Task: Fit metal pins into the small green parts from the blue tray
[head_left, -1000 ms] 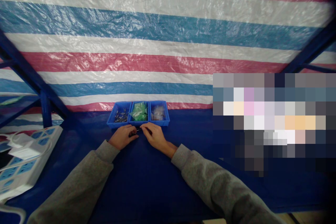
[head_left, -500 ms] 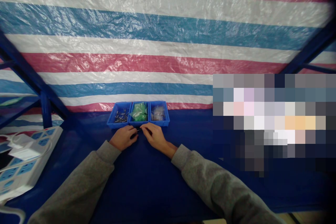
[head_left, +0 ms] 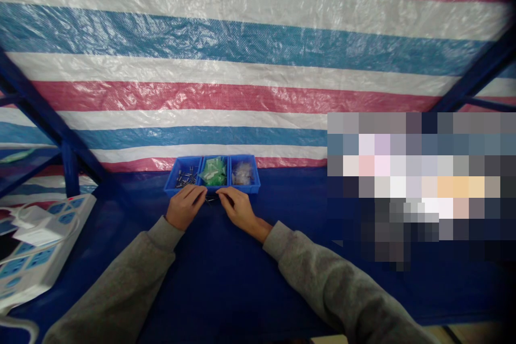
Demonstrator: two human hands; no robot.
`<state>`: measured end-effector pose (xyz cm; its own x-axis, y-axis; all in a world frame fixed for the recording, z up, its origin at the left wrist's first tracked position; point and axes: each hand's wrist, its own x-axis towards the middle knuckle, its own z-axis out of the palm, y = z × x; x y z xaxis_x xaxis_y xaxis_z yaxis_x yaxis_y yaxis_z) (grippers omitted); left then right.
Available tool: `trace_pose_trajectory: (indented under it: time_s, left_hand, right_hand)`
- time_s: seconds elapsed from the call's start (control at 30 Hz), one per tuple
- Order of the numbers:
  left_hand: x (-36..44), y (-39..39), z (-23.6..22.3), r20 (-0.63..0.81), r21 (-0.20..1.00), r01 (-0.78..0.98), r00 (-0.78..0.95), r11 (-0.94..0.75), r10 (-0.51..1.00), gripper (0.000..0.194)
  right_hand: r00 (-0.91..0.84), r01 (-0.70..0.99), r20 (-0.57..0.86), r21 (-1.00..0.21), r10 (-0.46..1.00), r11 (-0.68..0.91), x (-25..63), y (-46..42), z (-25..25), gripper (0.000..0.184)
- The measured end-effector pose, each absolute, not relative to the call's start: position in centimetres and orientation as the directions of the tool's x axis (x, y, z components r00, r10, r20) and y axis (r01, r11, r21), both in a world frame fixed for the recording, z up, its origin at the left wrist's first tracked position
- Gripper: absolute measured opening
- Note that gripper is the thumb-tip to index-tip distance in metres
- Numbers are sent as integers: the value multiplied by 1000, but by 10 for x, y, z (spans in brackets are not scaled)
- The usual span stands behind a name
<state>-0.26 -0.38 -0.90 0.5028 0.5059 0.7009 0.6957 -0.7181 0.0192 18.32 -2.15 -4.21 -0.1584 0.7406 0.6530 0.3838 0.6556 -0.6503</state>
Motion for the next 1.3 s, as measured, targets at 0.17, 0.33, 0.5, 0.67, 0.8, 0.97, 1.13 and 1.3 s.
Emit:
trace_pose_trajectory:
  time_s: [0.17,0.33,0.5,0.67,0.8,0.97,1.13,1.3]
  left_hand:
    - [4,-12,-13,702,423,605,252,-675,666,18]
    - [11,-15,-18,544,741,379,142,-554,827,20]
    - [12,-13,-19,508,808,275,120,-520,853,21]
    - [10,-12,-23,510,794,308,133,-525,850,19]
    - [9,-11,-25,534,723,411,178,-556,826,20]
    - [10,-12,-20,590,589,534,227,-606,775,20]
    - [10,-14,-17,588,552,589,226,-589,777,23]
    - [11,-17,-13,529,578,578,272,-576,804,27]
  right_hand:
    - [-133,431,636,-654,760,622,183,-20,-43,27]
    - [-150,416,646,-645,748,641,184,-19,-44,20]
    - [-148,409,645,-650,750,640,184,-19,-43,19]
    - [-124,416,636,-664,762,622,183,-19,-44,19]
    - [-108,411,635,-672,765,616,183,-20,-43,19]
    - [-88,407,632,-683,770,607,183,-20,-43,20]
    - [-81,410,624,-690,777,597,183,-20,-42,21]
    - [-87,409,631,-683,771,605,183,-21,-41,20]
